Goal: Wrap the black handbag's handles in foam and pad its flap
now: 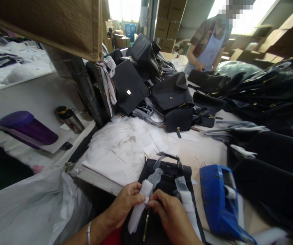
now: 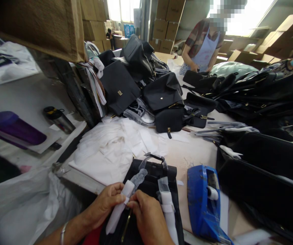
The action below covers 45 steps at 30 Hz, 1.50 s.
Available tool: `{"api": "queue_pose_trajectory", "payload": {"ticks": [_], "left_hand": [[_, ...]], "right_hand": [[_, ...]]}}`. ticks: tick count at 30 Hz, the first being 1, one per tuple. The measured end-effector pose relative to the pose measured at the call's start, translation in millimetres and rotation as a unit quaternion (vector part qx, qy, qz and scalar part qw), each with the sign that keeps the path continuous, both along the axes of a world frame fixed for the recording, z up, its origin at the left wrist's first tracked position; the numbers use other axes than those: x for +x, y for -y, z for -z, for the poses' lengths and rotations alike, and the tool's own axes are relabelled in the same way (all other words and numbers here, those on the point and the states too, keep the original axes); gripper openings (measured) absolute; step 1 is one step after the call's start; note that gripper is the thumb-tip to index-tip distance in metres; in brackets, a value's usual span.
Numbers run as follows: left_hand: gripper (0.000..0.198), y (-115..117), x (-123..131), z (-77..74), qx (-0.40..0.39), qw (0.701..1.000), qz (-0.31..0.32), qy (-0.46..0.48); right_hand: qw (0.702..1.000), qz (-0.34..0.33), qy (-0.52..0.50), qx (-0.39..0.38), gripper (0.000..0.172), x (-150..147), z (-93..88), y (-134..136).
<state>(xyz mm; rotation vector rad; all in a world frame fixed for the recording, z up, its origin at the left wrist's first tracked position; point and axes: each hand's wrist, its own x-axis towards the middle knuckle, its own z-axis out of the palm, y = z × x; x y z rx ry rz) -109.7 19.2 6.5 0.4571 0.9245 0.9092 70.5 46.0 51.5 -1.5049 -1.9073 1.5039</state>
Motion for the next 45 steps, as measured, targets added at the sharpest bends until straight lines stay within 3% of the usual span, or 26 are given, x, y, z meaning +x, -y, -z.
{"api": "queue_pose_trajectory", "payload": {"ticks": [15, 19, 34, 45], "left_hand": [[0.030, 2.9, -0.6, -1.6, 0.018, 1.000, 0.003, -0.022], [0.029, 2.6, -2.0, -5.5, 0.016, 1.000, 0.004, 0.005], [0.028, -3.2, -3.2, -14.1, -0.036, 0.989, 0.040, 0.136], [0.030, -2.1, -1.6, -12.0, -0.048, 0.987, 0.028, 0.150]], "right_hand": [[0.997, 0.051, 0.005, -0.057, 0.026, -6.5, 1.3, 0.2], [0.994, 0.075, -0.009, -0.078, 0.010, -7.3, 3.8, 2.2], [0.988, 0.110, -0.084, -0.074, 0.010, -12.4, 9.9, 3.4], [0.982, 0.089, -0.150, -0.070, 0.005, -7.1, 9.9, 3.2]]}}
